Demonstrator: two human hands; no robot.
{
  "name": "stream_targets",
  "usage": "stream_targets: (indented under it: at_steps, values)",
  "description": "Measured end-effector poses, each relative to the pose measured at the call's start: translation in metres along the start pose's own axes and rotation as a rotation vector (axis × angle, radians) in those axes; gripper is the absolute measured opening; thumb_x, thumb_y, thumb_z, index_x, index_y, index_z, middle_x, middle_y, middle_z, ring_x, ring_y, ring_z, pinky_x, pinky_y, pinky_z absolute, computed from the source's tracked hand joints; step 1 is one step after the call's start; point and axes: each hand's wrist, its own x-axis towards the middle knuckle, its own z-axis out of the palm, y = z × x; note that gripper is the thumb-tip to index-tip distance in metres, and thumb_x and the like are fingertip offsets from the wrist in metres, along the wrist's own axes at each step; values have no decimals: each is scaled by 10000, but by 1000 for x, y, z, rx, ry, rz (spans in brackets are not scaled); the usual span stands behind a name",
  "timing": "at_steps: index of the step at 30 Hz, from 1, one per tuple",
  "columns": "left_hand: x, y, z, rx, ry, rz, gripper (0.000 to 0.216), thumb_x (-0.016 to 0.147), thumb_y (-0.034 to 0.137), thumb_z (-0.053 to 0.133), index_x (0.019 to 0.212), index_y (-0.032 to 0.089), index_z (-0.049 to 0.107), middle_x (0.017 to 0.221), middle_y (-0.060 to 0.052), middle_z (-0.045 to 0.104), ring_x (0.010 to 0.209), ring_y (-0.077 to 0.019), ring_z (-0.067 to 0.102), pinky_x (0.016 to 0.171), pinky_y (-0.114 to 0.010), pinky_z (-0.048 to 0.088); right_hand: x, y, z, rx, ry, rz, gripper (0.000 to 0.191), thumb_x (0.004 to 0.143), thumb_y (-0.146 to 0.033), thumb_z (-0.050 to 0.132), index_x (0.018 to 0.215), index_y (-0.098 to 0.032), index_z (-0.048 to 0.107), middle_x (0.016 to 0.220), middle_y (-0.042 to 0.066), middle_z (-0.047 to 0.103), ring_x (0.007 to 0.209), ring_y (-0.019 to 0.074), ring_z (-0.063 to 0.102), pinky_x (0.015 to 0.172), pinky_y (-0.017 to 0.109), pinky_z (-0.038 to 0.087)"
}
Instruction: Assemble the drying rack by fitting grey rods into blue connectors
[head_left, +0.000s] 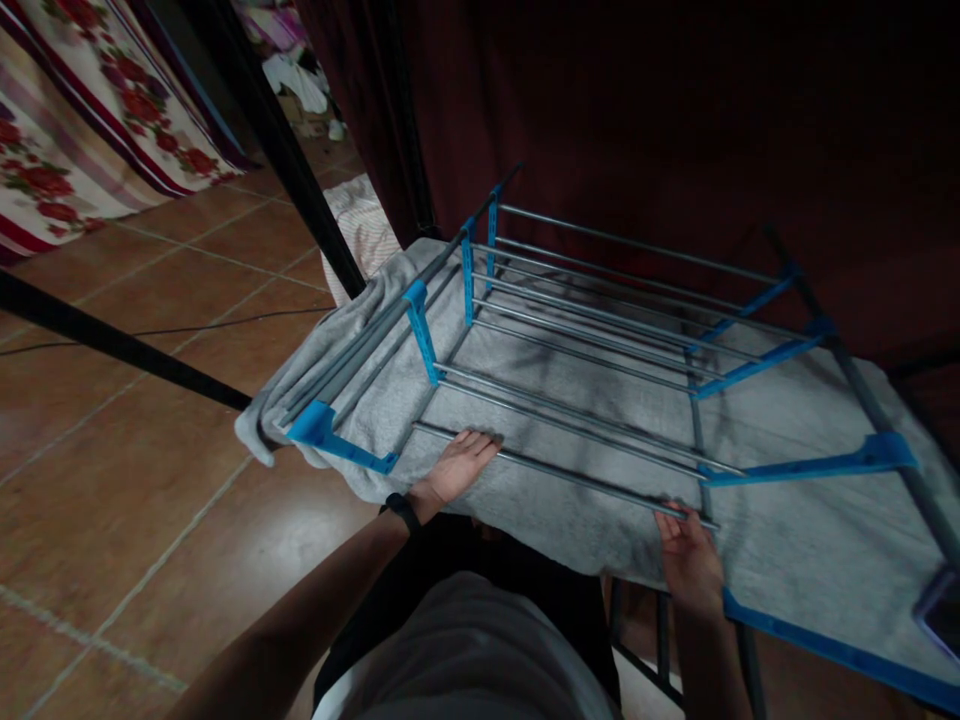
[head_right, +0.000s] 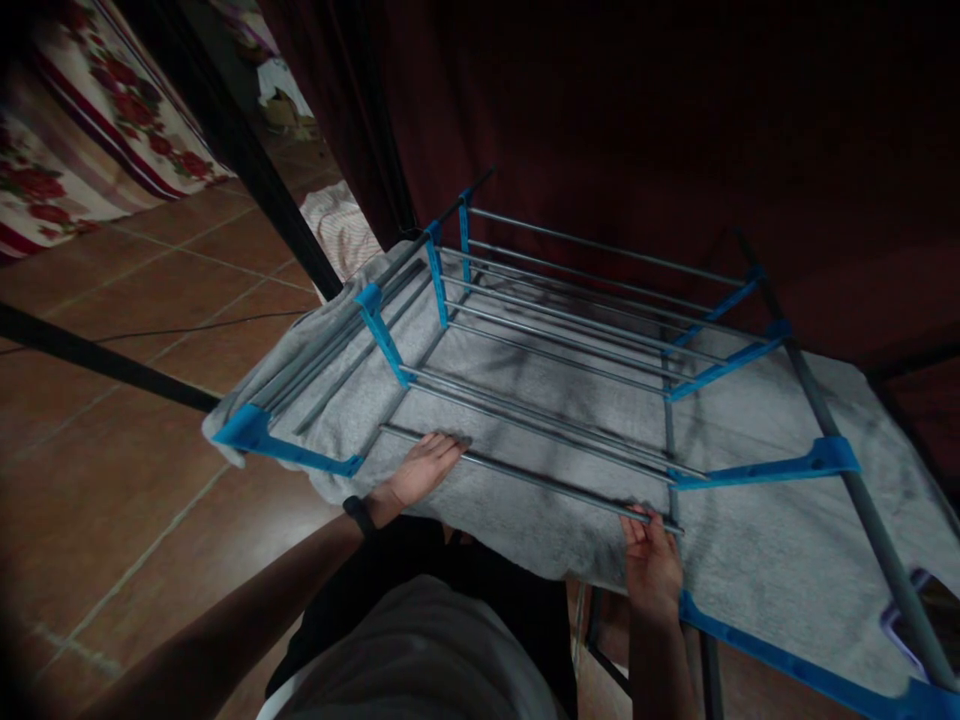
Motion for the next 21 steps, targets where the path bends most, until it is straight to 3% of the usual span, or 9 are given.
stream_targets:
  at_steps: [8, 12, 21]
  values:
    - [0, -8, 4, 15, 85, 44, 358, 1033, 150, 435, 1323, 174, 643, 1109, -95, 724, 1060, -233, 655, 1026, -391, 463, 0, 1, 5, 46, -33, 18, 192, 766, -359, 852, 872, -248, 736, 922, -12, 777, 951, 156, 745, 998, 354, 578]
    - [-3, -16, 9, -3, 202, 102, 325, 1034, 190, 445, 1238, 180, 698, 1061, -99, 748, 995, -241, 674, 962, -386, 470, -11, -6, 20, 67, -12, 27, 201, 773, -348, 841, 900, -243, 726, 937, -8, 785, 954, 157, 746, 974, 335, 578]
    - [8, -34, 23, 19, 302, 211, 377, 1059, 333, 420, 1272, 166, 682, 1040, -107, 760, 928, -283, 672, 867, -408, 446, -11, -6, 34, 123, 3, -31, 216, 725, -275, 854, 870, -284, 694, 916, -22, 783, 942, 166, 745, 895, 323, 596]
